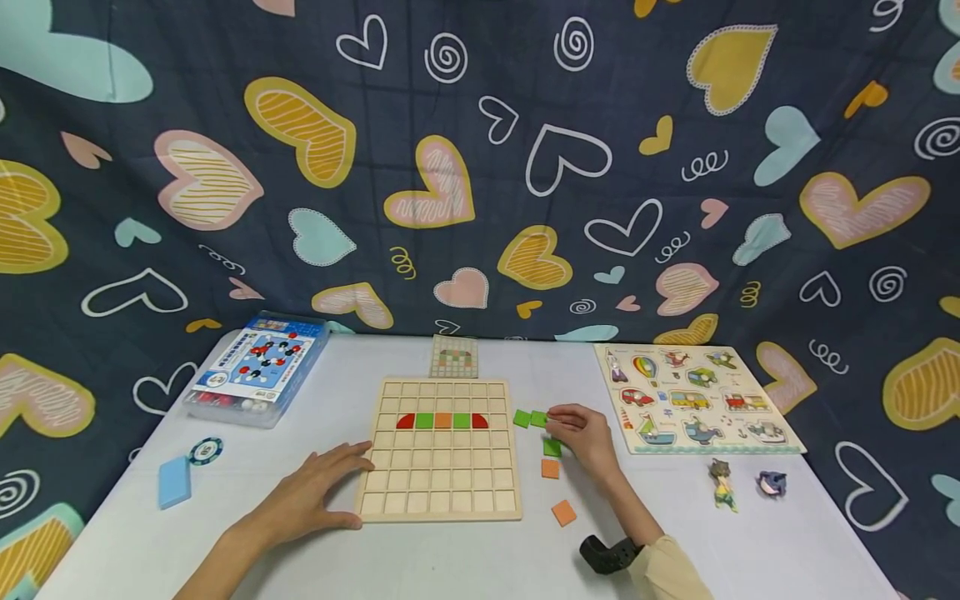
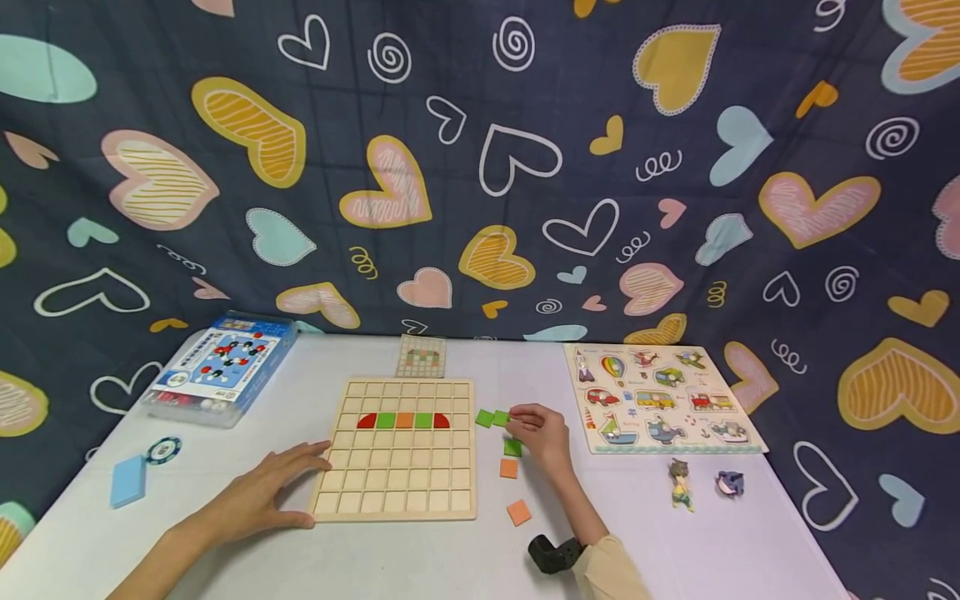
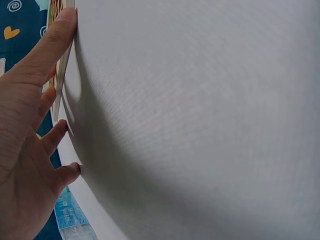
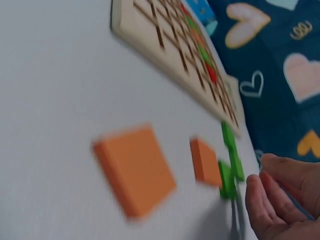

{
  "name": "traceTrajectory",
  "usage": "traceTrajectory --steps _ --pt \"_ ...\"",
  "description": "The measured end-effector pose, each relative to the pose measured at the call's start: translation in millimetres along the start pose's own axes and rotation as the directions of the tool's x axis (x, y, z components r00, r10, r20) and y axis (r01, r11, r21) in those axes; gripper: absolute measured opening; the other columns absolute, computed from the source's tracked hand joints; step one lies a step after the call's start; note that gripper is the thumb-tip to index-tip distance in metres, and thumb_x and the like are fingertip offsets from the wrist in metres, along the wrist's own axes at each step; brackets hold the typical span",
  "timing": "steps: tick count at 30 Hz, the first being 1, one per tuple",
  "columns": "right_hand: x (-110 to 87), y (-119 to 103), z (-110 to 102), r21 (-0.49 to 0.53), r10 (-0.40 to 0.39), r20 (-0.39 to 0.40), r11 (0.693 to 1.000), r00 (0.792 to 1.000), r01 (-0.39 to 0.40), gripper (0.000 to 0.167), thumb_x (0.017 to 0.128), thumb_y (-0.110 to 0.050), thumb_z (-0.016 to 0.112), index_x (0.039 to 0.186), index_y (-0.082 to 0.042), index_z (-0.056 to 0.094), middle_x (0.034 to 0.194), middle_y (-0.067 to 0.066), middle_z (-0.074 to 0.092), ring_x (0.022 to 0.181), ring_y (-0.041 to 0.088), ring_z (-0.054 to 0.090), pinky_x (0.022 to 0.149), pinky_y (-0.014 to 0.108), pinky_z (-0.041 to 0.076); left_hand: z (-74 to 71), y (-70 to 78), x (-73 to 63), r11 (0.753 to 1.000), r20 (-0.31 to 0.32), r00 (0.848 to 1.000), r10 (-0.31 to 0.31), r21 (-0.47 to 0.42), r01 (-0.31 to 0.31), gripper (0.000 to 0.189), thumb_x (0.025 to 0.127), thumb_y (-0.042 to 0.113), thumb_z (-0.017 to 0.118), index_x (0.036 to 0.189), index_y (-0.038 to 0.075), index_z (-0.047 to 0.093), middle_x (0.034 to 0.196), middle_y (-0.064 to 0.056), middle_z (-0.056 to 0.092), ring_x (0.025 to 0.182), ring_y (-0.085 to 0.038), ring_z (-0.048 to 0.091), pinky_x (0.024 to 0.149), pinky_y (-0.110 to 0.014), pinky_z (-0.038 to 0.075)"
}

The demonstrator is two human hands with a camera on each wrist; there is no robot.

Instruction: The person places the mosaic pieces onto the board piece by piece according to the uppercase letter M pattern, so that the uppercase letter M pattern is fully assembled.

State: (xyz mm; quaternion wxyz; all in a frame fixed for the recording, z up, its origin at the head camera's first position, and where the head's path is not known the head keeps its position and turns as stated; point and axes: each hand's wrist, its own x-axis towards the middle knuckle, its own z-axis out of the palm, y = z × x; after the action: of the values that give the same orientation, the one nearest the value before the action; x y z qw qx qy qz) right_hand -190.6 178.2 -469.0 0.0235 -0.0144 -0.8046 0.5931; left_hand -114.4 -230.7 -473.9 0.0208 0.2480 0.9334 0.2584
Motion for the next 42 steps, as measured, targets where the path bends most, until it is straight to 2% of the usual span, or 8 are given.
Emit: traceTrajectory --steps 5,11,18,27,33,42 --pt "-1.8 9.6 -20.3 0.009 0.022 0.014 1.000 1.000 -0.022 0.025 0.082 0.006 0.070 0.107 0.009 0.065 0.101 0.023 0.069 0.088 0.016 0.069 0.072 0.016 0.055 -0.1 0.1 -0.8 1.000 -0.003 1.000 0.000 0.002 0.000 0.069 0.069 0.061 0.071 0.124 0.021 0.058 0.145 -0.009 0.045 0.131 -0.042 0.040 0.098 -0.073 0.029" --pt "5.9 23.0 -30.5 -0.064 -0.071 0.084 0.995 0.994 0.076 0.026 0.082 0.004 0.072 0.106 0.007 0.066 0.103 0.021 0.069 0.089 0.019 0.068 0.076 0.017 0.054 -0.2 0.5 -1.0 1.000 -0.014 1.000 0.010 0.008 -0.009 0.069 0.070 0.062 0.070 0.124 0.021 0.058 0.145 -0.009 0.045 0.130 -0.042 0.040 0.098 -0.073 0.030" --pt "21.8 30.2 -22.8 -0.217 -0.152 0.152 0.959 0.977 0.183 0.029 0.078 -0.002 0.077 0.106 -0.001 0.068 0.100 0.012 0.070 0.088 0.019 0.064 0.073 0.017 0.053 0.2 -0.8 -0.8 1.000 -0.011 1.000 0.012 0.008 -0.012 0.070 0.070 0.062 0.070 0.124 0.020 0.058 0.145 -0.009 0.045 0.130 -0.042 0.041 0.097 -0.073 0.030" --pt "31.8 26.8 -11.2 -0.234 -0.173 0.201 0.947 0.964 0.219 0.028 0.076 0.002 0.078 0.102 0.000 0.069 0.095 0.011 0.070 0.082 0.017 0.058 0.067 0.016 0.049 2.8 -3.5 -0.8 0.999 -0.033 0.999 0.035 0.014 -0.035 0.068 0.070 0.063 0.069 0.123 0.021 0.058 0.145 -0.008 0.045 0.130 -0.042 0.041 0.097 -0.074 0.030" --pt "30.6 23.4 -7.6 -0.262 -0.150 0.148 0.947 0.978 0.185 0.024 0.076 0.005 0.076 0.100 0.001 0.069 0.091 0.009 0.069 0.079 0.016 0.059 0.065 0.016 0.049 2.7 -3.6 -0.3 0.999 -0.029 0.999 0.034 0.009 -0.033 0.068 0.070 0.063 0.069 0.124 0.021 0.057 0.146 -0.008 0.044 0.130 -0.042 0.041 0.097 -0.074 0.029" --pt "21.2 21.8 -6.7 -0.204 -0.151 0.042 0.966 0.988 0.157 0.022 0.079 0.007 0.072 0.100 0.004 0.068 0.097 0.017 0.070 0.081 0.023 0.067 0.066 0.016 0.053 2.5 -3.2 -1.0 1.000 -0.029 0.999 0.031 0.001 -0.031 0.068 0.070 0.063 0.069 0.123 0.022 0.058 0.145 -0.009 0.045 0.130 -0.043 0.041 0.096 -0.074 0.029"
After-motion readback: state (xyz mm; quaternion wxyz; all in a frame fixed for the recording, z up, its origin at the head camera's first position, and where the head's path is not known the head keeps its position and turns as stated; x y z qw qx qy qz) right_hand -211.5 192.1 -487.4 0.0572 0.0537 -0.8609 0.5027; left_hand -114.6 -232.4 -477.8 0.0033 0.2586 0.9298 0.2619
